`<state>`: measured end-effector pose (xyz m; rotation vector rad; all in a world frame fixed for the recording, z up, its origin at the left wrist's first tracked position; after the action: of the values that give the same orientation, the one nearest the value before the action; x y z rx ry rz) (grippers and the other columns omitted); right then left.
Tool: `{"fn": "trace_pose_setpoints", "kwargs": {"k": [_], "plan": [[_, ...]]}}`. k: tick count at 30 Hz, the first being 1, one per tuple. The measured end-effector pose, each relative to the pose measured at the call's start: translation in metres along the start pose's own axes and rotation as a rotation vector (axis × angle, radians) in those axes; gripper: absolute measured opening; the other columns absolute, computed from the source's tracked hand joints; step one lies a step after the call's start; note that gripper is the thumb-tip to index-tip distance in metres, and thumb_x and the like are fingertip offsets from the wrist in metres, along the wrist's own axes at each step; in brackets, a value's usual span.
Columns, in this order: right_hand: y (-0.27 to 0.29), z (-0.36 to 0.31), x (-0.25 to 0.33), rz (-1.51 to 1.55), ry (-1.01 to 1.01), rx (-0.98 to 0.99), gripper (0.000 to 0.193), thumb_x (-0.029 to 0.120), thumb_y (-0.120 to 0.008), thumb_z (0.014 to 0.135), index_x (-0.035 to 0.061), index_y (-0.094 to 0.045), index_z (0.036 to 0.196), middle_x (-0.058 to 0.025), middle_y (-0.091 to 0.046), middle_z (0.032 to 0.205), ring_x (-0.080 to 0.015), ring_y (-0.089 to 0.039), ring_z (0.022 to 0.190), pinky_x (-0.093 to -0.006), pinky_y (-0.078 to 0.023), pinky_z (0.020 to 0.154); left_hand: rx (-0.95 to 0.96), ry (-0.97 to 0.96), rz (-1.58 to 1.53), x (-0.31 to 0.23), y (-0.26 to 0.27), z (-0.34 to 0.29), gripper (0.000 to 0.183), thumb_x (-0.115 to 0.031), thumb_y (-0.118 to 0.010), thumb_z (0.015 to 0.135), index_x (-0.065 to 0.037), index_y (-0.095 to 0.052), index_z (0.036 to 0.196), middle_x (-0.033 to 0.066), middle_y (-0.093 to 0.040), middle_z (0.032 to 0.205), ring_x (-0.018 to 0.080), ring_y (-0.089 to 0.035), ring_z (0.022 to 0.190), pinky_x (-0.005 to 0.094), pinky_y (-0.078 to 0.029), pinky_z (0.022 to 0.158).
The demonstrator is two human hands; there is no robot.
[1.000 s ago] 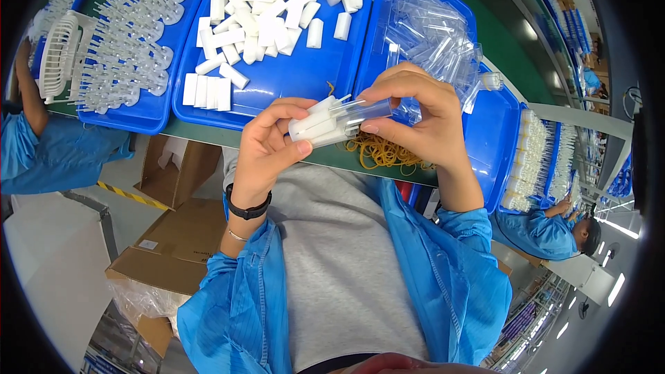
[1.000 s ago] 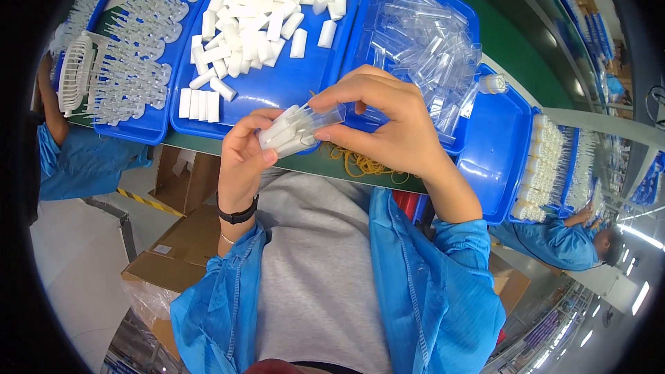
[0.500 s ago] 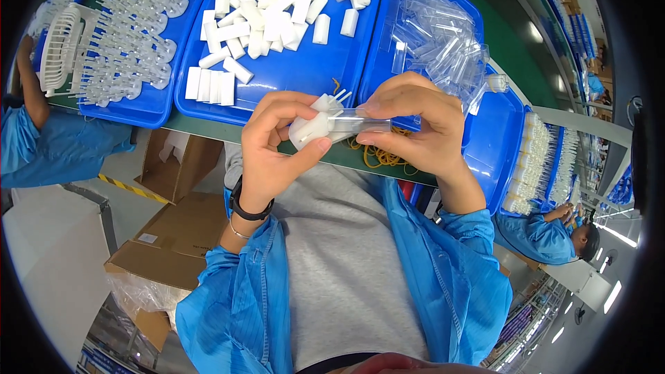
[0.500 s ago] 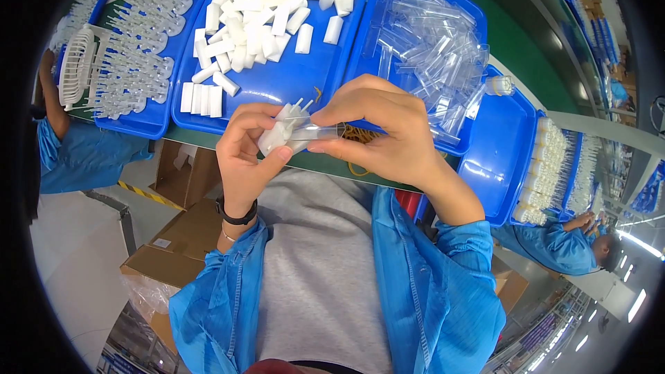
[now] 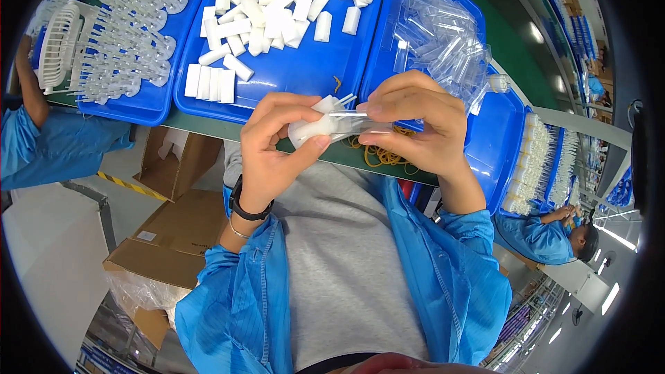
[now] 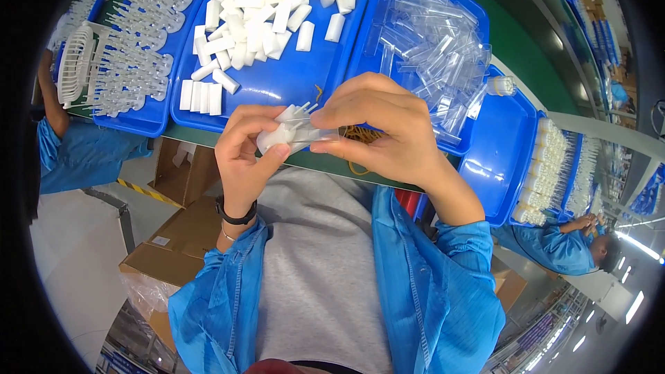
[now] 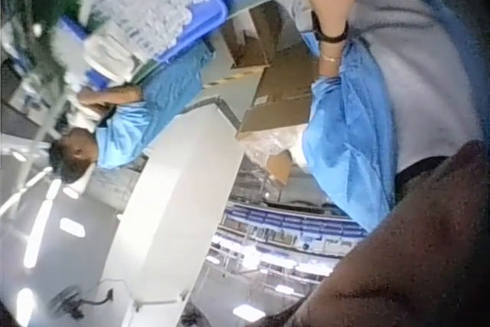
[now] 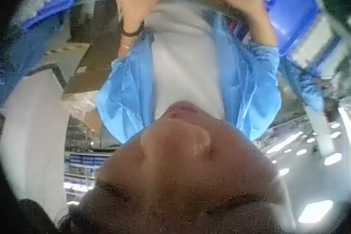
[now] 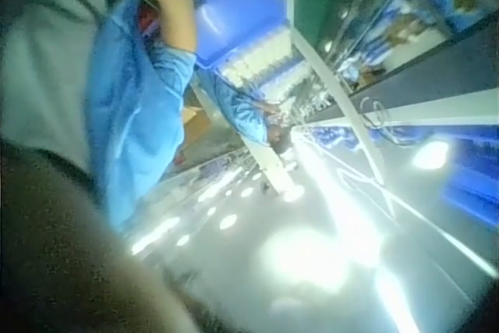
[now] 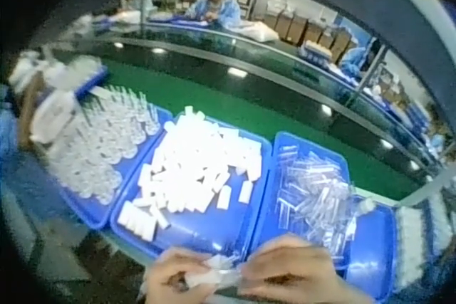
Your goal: The person inserts white parts into clear plastic sleeves one by one, arranges the filled sleeves together into a bundle, and secures the bundle with a rubber band.
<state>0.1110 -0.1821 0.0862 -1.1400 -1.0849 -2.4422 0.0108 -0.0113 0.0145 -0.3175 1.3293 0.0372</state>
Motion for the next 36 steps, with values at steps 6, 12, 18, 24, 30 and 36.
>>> {"fn": "trace_pose_setpoints", "kwargs": {"k": [6,12,18,24,30,36], "plan": [[-0.001,0.001,-0.003,0.058,-0.014,-0.007,0.025,0.011,-0.080,0.059,0.0056,-0.068,0.080,-0.0040,-0.067,0.081,-0.0188,-0.062,0.079,-0.0296,-0.050,0.067,0.000,-0.068,0.141,0.001,0.003,0.000,0.022,-0.006,-0.071,0.070,-0.003,-0.065,0.092,0.0116,-0.059,0.102,0.0174,-0.060,0.087,0.0263,-0.048,0.071],[-0.001,0.002,-0.004,0.081,-0.005,0.016,0.025,0.010,-0.079,0.059,0.0058,-0.067,0.080,-0.0042,-0.068,0.082,-0.0190,-0.062,0.080,-0.0298,-0.050,0.068,0.036,-0.100,0.210,-0.001,0.005,0.001,0.022,-0.008,-0.071,0.069,-0.004,-0.066,0.090,0.0122,-0.060,0.098,0.0211,-0.060,0.089,0.0297,-0.047,0.075],[0.002,0.002,-0.005,0.140,-0.069,0.079,0.023,0.008,-0.078,0.061,0.0062,-0.068,0.082,-0.0044,-0.068,0.084,-0.0192,-0.062,0.081,-0.0296,-0.050,0.068,0.047,-0.011,0.132,-0.004,0.005,0.000,0.021,-0.005,-0.070,0.071,-0.002,-0.064,0.091,0.0116,-0.058,0.101,0.0181,-0.060,0.088,0.0261,-0.050,0.071],[0.005,0.005,-0.006,0.129,-0.110,0.159,0.023,0.007,-0.077,0.063,0.0070,-0.069,0.085,-0.0034,-0.068,0.085,-0.0184,-0.061,0.079,-0.0294,-0.050,0.070,0.064,-0.009,0.087,-0.003,0.008,0.000,0.022,-0.001,-0.072,0.069,-0.002,-0.063,0.089,0.0112,-0.057,0.103,0.0170,-0.060,0.090,0.0255,-0.051,0.071],[0.002,0.004,-0.002,0.118,-0.094,0.156,0.024,0.007,-0.078,0.063,0.0069,-0.069,0.085,-0.0035,-0.068,0.086,-0.0179,-0.061,0.080,-0.0289,-0.050,0.069,0.093,-0.076,0.102,0.002,0.010,0.001,0.027,-0.002,-0.073,0.068,-0.002,-0.062,0.092,0.0120,-0.056,0.105,0.0178,-0.060,0.092,0.0266,-0.051,0.075],[0.004,0.005,-0.005,0.125,-0.244,-0.025,0.025,0.011,-0.080,0.061,0.0068,-0.069,0.083,-0.0038,-0.067,0.083,-0.0183,-0.060,0.079,-0.0297,-0.048,0.070,-0.009,0.019,-0.313,0.004,0.011,0.004,0.037,-0.001,-0.074,0.068,0.003,-0.058,0.101,0.0164,-0.053,0.113,0.0236,-0.059,0.100,0.0332,-0.051,0.086]]}}
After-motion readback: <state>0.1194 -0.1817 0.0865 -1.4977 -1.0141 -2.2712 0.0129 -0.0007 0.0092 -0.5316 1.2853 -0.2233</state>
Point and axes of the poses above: each hand's wrist, its own z-axis towards the middle knuckle, its own y-axis out of the back of the hand, x = y × z, the point moved 1 cm from there along z, towards the middle knuckle
